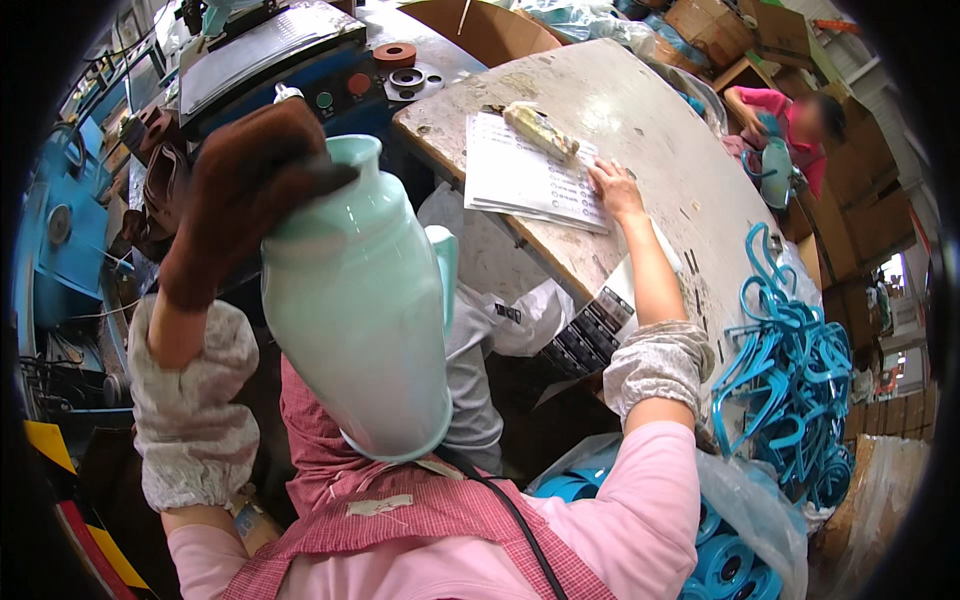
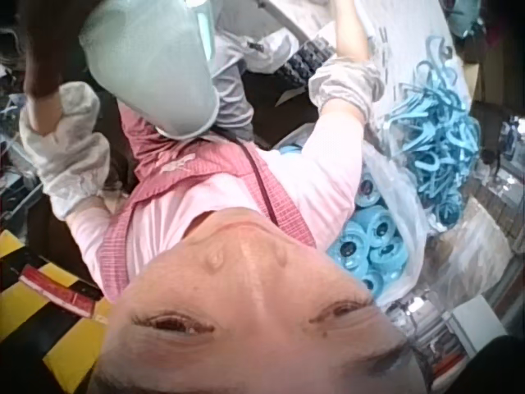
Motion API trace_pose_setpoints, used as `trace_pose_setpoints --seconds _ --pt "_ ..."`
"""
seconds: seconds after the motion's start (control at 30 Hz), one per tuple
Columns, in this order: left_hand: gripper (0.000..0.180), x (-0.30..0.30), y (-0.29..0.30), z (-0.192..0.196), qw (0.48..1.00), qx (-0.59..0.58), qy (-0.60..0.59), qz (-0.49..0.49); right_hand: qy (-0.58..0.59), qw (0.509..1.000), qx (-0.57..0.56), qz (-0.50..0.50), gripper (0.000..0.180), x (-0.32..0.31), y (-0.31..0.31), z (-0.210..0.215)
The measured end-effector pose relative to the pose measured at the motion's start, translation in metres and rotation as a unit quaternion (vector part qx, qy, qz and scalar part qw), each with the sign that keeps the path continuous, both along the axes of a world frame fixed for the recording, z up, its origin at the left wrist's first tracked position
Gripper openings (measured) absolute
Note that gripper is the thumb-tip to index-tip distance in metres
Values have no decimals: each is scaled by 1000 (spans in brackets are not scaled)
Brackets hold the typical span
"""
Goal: The person attaches lids and handles to light blue pitchers by hand, wipes the surfaces, and applies stickers to the pitcher bodies at a factory workstation.
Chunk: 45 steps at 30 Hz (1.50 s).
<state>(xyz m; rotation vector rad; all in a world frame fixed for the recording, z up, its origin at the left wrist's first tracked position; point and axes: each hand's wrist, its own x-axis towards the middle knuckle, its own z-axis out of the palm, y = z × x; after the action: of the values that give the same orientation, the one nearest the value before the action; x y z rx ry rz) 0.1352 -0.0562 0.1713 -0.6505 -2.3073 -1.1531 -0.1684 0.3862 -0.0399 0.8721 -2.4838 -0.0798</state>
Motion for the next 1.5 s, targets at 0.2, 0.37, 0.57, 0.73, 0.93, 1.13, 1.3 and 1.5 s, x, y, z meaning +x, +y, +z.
trace_pose_setpoints --seconds 0.2,0.37,0.57,0.73,0.93,1.13,1.3,1.5 --pt "25 -78 -43 -116 947 -155 -238 152 -146 988 -35 -28 25 17 -71 11" --pt "33 -94 25 -161 909 -306 -226 170 -152 984 -63 65 35 45 -133 26" --pt "29 -101 36 -163 904 -342 -216 138 -228 971 31 -65 36 41 -169 29" --pt "23 -90 24 -153 948 -254 -140 129 -219 962 46 -156 40 39 -197 16" --pt "40 -26 -32 -131 982 -177 30 59 -169 973 63 -145 38 29 -190 14" --pt "102 69 -60 -145 978 -197 -70 -27 -54 983 -123 126 53 199 -218 83" --pt "115 82 -56 -176 980 -186 -74 -21 -215 914 -271 214 50 345 -227 64" --pt "111 83 -56 -183 986 -161 -18 -28 -218 925 -280 138 50 379 -247 54"
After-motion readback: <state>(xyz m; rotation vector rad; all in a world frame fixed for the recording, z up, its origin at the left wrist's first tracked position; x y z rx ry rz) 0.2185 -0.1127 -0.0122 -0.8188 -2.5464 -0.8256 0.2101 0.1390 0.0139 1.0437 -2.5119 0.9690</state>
